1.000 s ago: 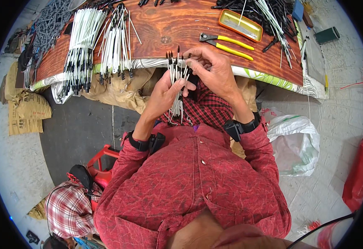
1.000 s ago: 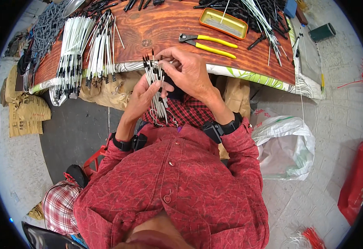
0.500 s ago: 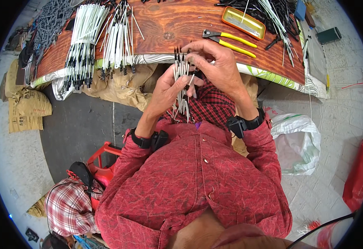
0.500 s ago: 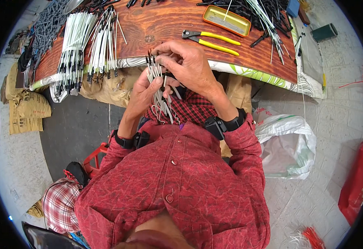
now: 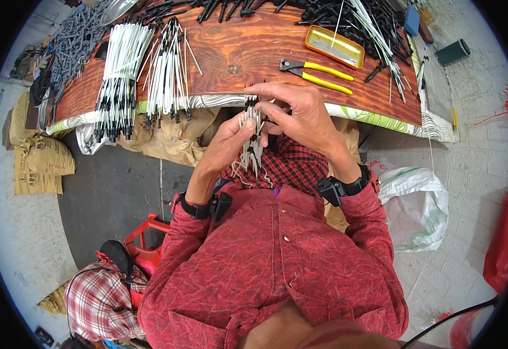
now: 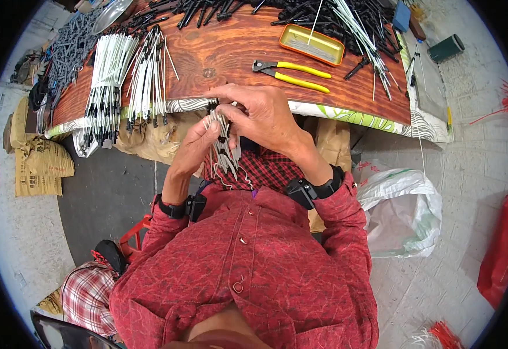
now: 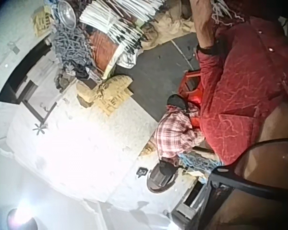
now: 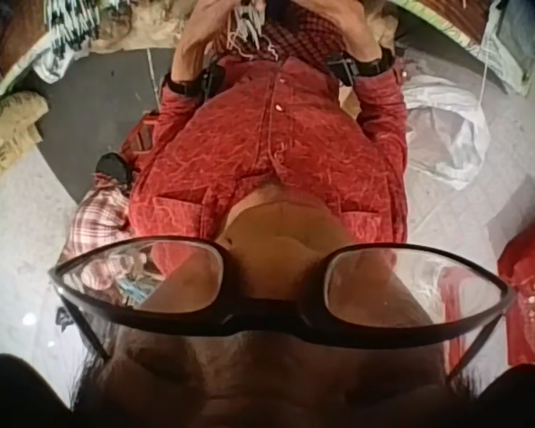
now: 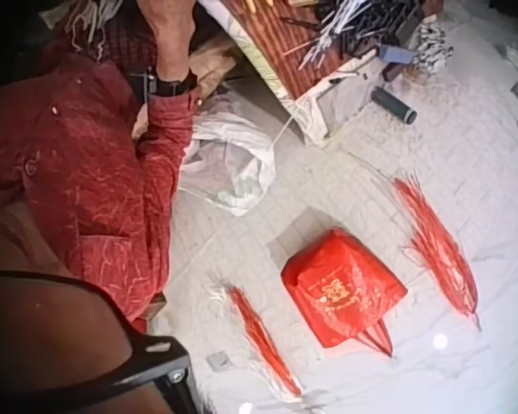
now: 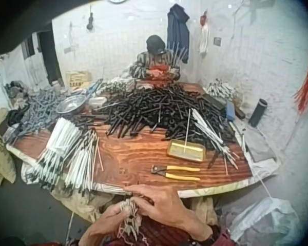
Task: The person trims the ends of white rods using pliers, gathers them into bundles, and sorts through them by hand. They then move a pink cloth and a white bag before continuing to arrange and trim more rods.
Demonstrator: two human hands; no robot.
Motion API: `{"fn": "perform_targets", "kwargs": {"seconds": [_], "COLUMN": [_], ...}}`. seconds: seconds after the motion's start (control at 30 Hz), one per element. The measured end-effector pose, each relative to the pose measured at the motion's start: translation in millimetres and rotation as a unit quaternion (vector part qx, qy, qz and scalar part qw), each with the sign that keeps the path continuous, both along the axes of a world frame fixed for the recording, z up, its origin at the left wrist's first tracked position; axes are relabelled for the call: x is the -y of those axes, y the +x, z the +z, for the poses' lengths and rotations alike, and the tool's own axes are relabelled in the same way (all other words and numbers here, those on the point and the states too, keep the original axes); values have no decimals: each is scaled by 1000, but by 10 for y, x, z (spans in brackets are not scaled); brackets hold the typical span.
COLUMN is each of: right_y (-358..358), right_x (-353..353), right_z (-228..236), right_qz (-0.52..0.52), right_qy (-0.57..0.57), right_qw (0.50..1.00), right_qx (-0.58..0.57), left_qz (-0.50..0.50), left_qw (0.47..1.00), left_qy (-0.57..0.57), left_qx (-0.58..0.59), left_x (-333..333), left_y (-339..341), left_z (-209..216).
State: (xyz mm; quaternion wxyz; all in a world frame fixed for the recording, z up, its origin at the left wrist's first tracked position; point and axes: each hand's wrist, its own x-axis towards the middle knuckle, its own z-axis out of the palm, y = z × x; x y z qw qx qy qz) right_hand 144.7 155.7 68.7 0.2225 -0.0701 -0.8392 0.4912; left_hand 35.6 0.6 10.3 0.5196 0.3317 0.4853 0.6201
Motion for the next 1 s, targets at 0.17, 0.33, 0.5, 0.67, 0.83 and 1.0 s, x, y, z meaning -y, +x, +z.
{"fn": "perform_targets", "kwargs": {"seconds": [0.17, 0.33, 0.5, 0.67, 0.83, 1.0], "right_y": [27, 23, 57, 124, 203, 152], "right_x": [-10, -90, -67, -59, 40, 34], "right_z": [-28, -172, -178, -254, -486, -557], "right_qz": [12, 15, 41, -42, -88, -102], "right_qy": [43, 200, 141, 42, 31, 21], "right_qw": [999, 979, 988, 996, 996, 994], "right_qx": [10, -36, 38, -72, 0, 36], "left_qz": [-17, -18, -9, 45, 47, 44], "left_qw": [999, 998, 999, 998, 998, 997], "left_qy": [-30, -32, -17, 1, -27, -55], "left_qx": [20, 44, 26, 43, 19, 39], "left_x": [37, -22, -9, -83, -101, -108], "left_y": [-5, 36, 96, 54, 5, 20], "left_z": [-15, -20, -148, -93, -200, -168]}}
